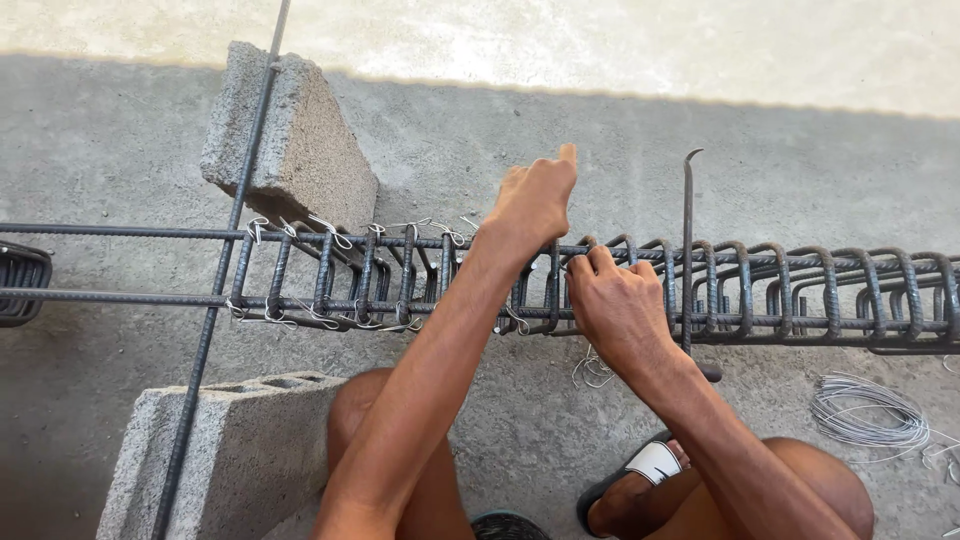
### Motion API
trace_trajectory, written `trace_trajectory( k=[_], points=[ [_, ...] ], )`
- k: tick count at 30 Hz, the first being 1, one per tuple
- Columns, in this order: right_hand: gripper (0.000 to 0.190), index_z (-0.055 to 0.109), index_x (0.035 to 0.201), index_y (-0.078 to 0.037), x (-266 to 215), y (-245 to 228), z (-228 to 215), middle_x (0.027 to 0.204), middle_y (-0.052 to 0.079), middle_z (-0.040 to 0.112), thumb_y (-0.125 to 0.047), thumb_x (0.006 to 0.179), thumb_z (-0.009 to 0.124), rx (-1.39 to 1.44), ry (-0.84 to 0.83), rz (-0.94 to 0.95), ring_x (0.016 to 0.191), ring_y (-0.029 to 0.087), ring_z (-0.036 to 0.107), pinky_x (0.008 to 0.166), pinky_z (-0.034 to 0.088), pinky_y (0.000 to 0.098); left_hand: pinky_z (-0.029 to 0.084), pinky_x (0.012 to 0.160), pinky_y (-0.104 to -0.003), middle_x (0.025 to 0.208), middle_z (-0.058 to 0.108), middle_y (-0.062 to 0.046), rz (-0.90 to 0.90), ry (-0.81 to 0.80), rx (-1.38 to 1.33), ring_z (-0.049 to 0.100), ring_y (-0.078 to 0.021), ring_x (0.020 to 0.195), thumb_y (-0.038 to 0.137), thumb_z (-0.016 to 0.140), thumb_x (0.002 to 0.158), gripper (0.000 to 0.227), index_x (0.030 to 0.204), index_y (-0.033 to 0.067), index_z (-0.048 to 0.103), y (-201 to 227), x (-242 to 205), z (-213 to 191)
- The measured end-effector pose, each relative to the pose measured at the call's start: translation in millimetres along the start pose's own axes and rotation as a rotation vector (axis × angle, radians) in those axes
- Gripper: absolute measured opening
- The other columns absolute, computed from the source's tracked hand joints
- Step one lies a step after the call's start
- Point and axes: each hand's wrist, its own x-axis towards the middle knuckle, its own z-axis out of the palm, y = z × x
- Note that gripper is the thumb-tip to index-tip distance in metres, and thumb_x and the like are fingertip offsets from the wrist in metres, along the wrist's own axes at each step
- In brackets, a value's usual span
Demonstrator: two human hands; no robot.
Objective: Tying steel rebar together using wire and a manual hook tool
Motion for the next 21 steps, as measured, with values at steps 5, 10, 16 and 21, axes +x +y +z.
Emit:
trace_trajectory(
  k=[5,10,16,21],
  points=[
    [0.008,0.059,0.095,-0.02,5.4,5.5,1.5,0.089,-0.005,0.053,-0.028,0.097,0.059,0.013,0.039,-0.017,0.066,0.02,0.071,0.079,0.045,0.0348,0.048,0.094,-0.044,0.082,0.076,-0.015,0.099,0.142,0.221,0.075,-0.0376,0.092,-0.008,0.065,0.076,0.065,0.134,0.0038,0.038,23.2,-33.9,5.0],
    [0.007,0.059,0.095,-0.02,7.3,10.5,8.3,0.091,-0.004,0.052,-0.027,0.094,0.062,-0.004,0.095,-0.026,0.073,0.019,0.07,0.085,0.042,0.0367,0.048,0.091,-0.043,0.071,0.073,-0.015,0.278,0.268,0.3,0.073,-0.0373,0.082,-0.01,0.066,0.073,0.06,0.128,0.0013,0.044,7.6,-44.4,4.8],
    [0.008,0.06,0.094,-0.021,12.2,6.8,6.6,0.088,-0.005,0.053,-0.029,0.095,0.061,0.058,0.052,0.02,0.073,0.018,0.07,0.089,0.042,0.0382,0.047,0.096,-0.05,0.072,0.075,-0.003,0.005,0.07,-0.254,0.074,-0.037,0.095,0.01,0.078,0.075,0.049,0.121,0.0153,0.062,-44.0,-24.5,25.6],
    [0.008,0.059,0.095,-0.022,13.1,7.3,13.8,0.089,-0.006,0.053,-0.03,0.099,0.06,0.079,0.051,0.059,0.075,0.018,0.071,0.089,0.043,0.0376,0.031,0.103,-0.054,0.097,0.078,-0.012,-0.135,0.07,-0.062,0.067,-0.0367,0.111,0.045,0.063,0.093,0.034,0.104,0.0161,0.077,-29.0,-46.3,7.2]
  ],
)
